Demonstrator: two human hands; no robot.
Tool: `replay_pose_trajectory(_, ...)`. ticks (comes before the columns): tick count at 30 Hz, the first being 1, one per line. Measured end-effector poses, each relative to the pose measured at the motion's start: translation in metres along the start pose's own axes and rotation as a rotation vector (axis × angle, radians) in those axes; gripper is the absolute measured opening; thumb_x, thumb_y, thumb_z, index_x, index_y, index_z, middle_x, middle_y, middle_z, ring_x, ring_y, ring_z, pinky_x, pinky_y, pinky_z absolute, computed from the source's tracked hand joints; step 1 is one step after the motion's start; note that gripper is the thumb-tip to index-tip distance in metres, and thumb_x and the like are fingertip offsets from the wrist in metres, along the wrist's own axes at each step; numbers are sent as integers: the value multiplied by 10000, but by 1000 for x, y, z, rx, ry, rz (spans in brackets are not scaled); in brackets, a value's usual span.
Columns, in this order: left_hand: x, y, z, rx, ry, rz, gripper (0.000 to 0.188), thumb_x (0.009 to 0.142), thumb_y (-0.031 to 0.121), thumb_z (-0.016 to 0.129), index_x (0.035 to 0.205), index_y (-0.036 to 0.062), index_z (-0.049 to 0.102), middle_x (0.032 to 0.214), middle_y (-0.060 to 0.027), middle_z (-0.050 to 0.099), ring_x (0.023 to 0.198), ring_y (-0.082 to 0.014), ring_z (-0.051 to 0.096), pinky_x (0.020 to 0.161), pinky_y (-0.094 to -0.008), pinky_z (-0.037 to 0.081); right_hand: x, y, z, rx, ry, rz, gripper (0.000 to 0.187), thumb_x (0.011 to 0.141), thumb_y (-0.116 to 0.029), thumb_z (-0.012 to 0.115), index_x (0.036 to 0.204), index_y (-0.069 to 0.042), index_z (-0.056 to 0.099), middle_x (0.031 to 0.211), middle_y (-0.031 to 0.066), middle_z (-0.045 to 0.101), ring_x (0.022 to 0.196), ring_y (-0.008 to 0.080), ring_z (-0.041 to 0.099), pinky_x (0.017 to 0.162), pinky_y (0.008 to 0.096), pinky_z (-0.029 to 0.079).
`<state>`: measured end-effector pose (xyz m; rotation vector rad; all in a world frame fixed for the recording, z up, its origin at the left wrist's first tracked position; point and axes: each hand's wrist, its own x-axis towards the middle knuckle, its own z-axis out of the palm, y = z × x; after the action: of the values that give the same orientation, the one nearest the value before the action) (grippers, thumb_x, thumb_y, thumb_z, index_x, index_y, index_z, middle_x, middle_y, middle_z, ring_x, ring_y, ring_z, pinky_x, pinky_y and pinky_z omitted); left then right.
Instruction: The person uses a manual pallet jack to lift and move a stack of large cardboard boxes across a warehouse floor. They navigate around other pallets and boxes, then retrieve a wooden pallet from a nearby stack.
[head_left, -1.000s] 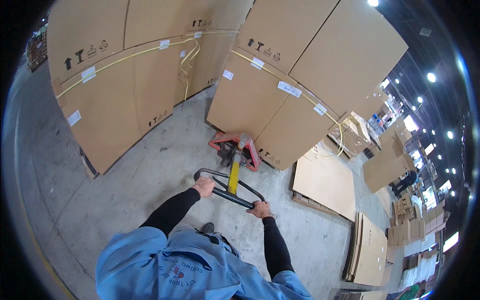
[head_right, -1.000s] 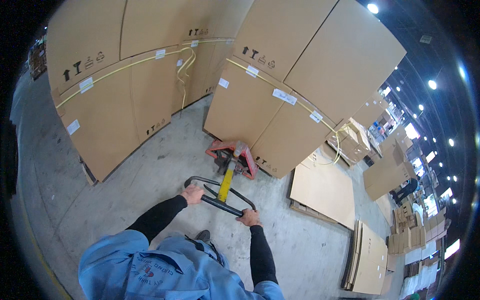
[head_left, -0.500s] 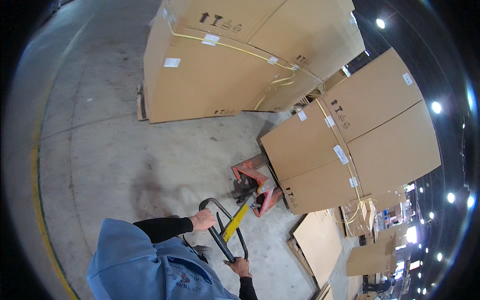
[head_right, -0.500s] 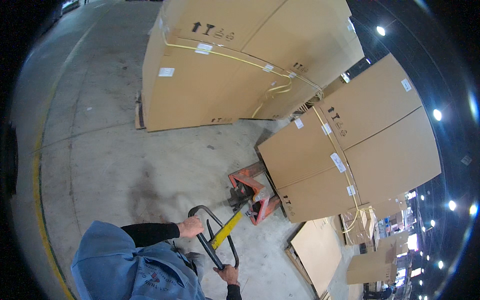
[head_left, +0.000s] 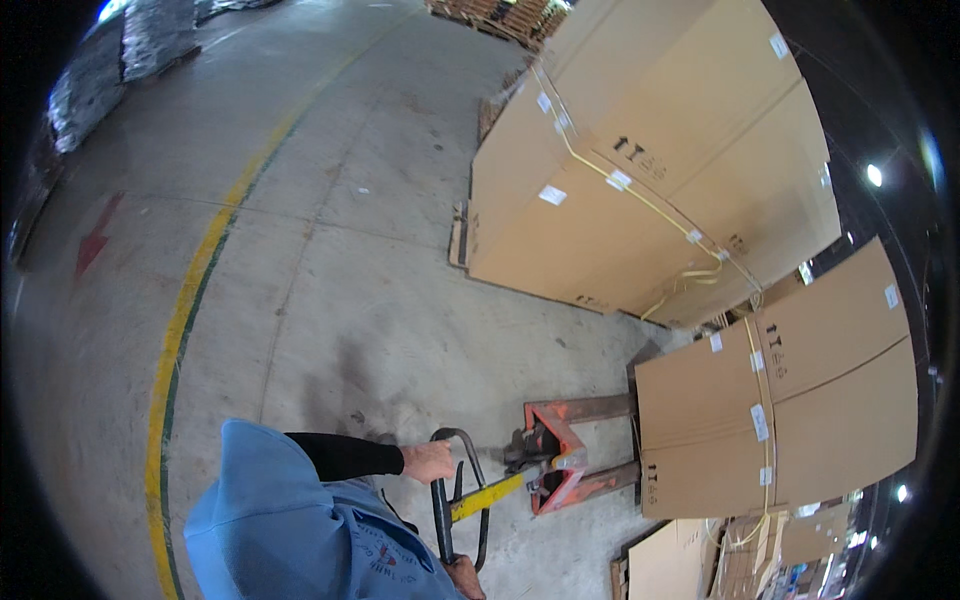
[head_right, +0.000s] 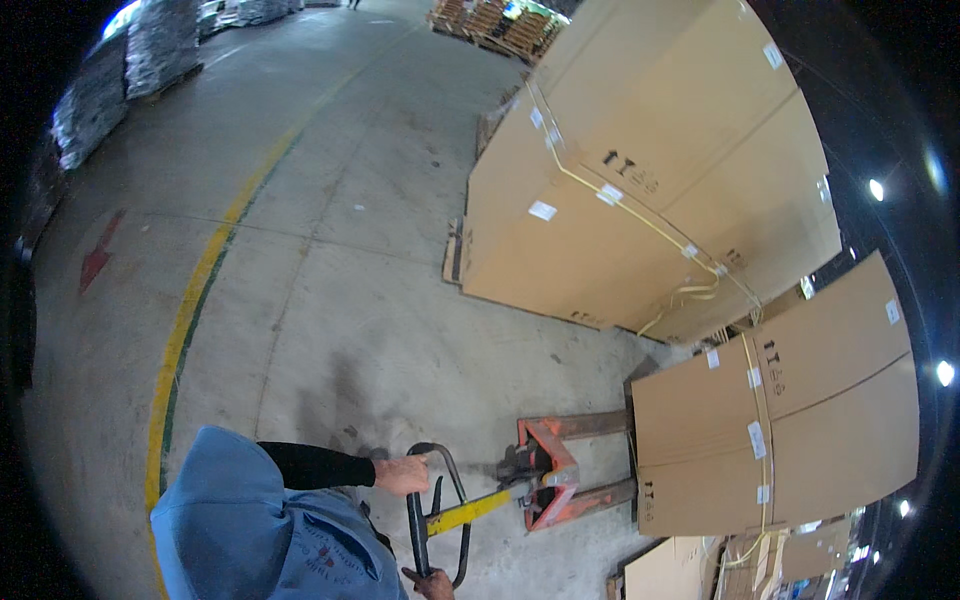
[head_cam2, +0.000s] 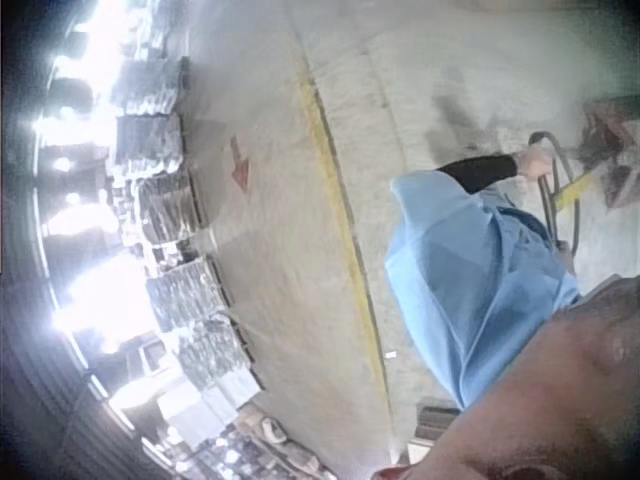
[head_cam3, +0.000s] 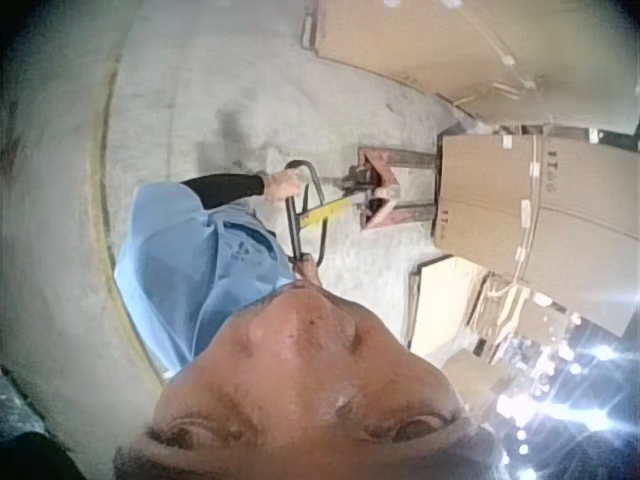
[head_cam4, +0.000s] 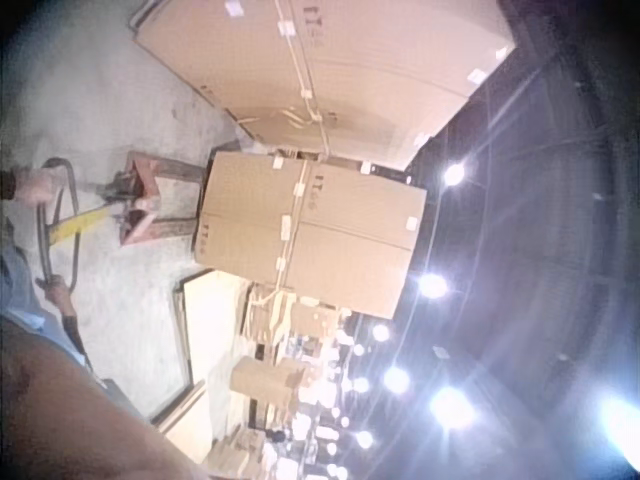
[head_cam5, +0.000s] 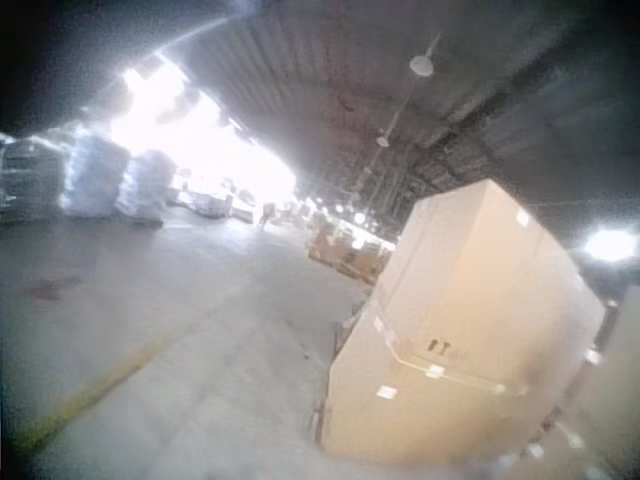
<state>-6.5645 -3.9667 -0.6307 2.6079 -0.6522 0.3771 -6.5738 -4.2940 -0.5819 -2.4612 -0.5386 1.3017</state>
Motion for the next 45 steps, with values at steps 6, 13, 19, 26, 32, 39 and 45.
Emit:
replay_pose_trajectory(6,-65,24,-83,-19,-48,23,165,623,177,694,777,154,639,771,-53,619,857,-254,609,750,-411,389,-65,-80,34,118,-58,49,429,835,-377,719,929,15,574,651,52,551,538,161,506,478,325,398)
replay_pose_trajectory(13,-204,46,-148,26,423,-188,338,677,153,699,987,61,599,1344,-169,478,1305,-308,418,1081,-458,321,-50,-175,123,775,-322,166,248,916,-317,629,893,-75,676,809,93,668,792,230,637,685,405,512)
replay_pose_trajectory(19,-424,17,-164,-537,395,-836,500,809,282,695,1212,19,564,1270,-237,554,1196,-393,516,1017,-447,422,-4,-310,230,1108,-367,132,393,931,-441,569,842,-59,598,602,64,543,603,247,559,624,390,484)
replay_pose_trajectory(26,-639,-84,-239,-412,591,-1105,389,830,254,719,1097,-7,610,1052,-167,668,937,-339,647,834,-371,513,92,-530,284,1258,-600,-121,309,964,-380,537,912,-76,554,659,8,503,605,174,509,700,349,460)
replay_pose_trajectory(32,-881,-158,-226,-718,1360,-1345,263,873,100,689,1080,-37,602,970,-103,681,865,-184,646,766,-322,509,232,-706,359,1340,-505,-39,260,886,-349,632,881,-94,584,673,16,533,614,182,530,680,367,473)
replay_pose_trajectory(39,-1072,-99,-217,-678,548,-2443,482,915,365,579,1265,35,571,1129,-238,635,1108,-339,588,998,-456,436,394,-900,396,1426,-397,-19,237,853,-326,655,898,-97,617,692,28,571,640,199,555,651,392,493)
replay_pose_trajectory(45,-1074,-269,-275,-1079,1147,-2316,517,866,351,627,1244,2,568,1065,-223,650,1039,-341,608,928,-461,460,482,-1013,387,1401,-285,-94,281,877,-339,619,913,-61,633,703,60,590,634,223,580,627,396,509)
